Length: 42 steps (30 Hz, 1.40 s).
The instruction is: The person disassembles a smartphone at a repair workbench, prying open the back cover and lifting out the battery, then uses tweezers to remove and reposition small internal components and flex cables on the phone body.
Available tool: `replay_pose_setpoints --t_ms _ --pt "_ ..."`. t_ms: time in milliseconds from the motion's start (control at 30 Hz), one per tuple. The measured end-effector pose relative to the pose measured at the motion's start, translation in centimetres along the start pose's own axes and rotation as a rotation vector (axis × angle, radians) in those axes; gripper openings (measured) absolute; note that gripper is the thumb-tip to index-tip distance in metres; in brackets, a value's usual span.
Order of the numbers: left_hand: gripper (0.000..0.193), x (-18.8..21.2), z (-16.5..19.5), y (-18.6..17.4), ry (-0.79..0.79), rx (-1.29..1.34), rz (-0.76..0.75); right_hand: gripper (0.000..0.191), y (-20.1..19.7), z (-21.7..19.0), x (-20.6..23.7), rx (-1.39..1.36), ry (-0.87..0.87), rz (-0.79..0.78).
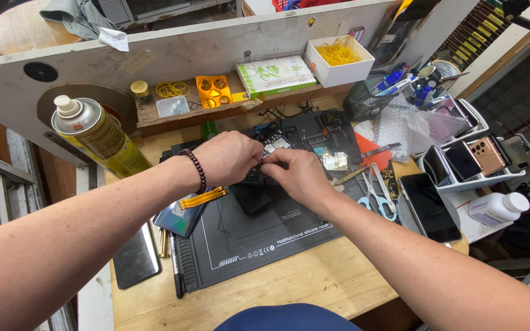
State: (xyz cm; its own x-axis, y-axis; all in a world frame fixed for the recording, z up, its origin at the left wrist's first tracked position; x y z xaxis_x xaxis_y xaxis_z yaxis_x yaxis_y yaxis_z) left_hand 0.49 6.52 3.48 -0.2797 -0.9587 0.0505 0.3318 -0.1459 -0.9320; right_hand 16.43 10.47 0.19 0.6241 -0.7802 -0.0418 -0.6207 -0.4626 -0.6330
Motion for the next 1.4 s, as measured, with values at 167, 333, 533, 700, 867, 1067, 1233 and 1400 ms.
replay_pose_setpoints --t_ms 167,333,533,700,867,1067,1233,1400 --pt "0.013 -0.1 -0.1 0.2 -0.006 -0.009 -0.016 0.020 0.0 -0.1 0.0 0.002 -0.028 0.006" --pt "0.012 0.2 -0.8 0.5 -0.027 0.070 0.002 0.019 0.0 -0.1 0.0 -0.025 -0.023 0.005" --pt "0.011 -0.1 -1.2 0.5 -0.039 0.056 -0.029 0.018 0.1 0.1 -0.2 -0.024 -0.010 0.002" --pt "0.012 -0.6 -0.7 0.3 0.002 -0.003 -0.052 0.020 0.5 0.9 -0.4 -0.069 0.011 -0.005" --pt "0.012 -0.6 -0.2 0.1 -0.001 -0.030 -0.051 0.024 1.6 2.1 -0.3 -0.327 0.037 -0.087" --pt "0.013 -1.1 0.6 -0.3 0.030 -0.099 -0.096 0.033 1.8 3.1 -0.6 -0.708 0.142 -0.129" --pt "0.017 -1.2 1.1 -0.3 0.053 -0.197 -0.162 0.031 1.7 2.8 -0.5 -0.694 0.138 -0.133" --pt "0.028 -1.4 0.9 0.2 0.093 -0.246 -0.158 0.031 1.6 2.7 -0.5 -0.653 0.149 -0.123"
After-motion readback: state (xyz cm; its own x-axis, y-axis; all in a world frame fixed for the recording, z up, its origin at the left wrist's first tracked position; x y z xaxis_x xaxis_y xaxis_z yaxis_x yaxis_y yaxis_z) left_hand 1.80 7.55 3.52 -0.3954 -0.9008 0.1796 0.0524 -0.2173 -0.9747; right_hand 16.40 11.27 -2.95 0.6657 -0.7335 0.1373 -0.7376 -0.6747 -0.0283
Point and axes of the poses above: each hand's wrist, its own x-axis away from the middle knuckle, its own y-axis out of the palm, z = x × y, the point moved 4 cm from there along -x, towards the middle knuckle, and after that the axes turned 2 degrees about -z, right-handed, at the moved point
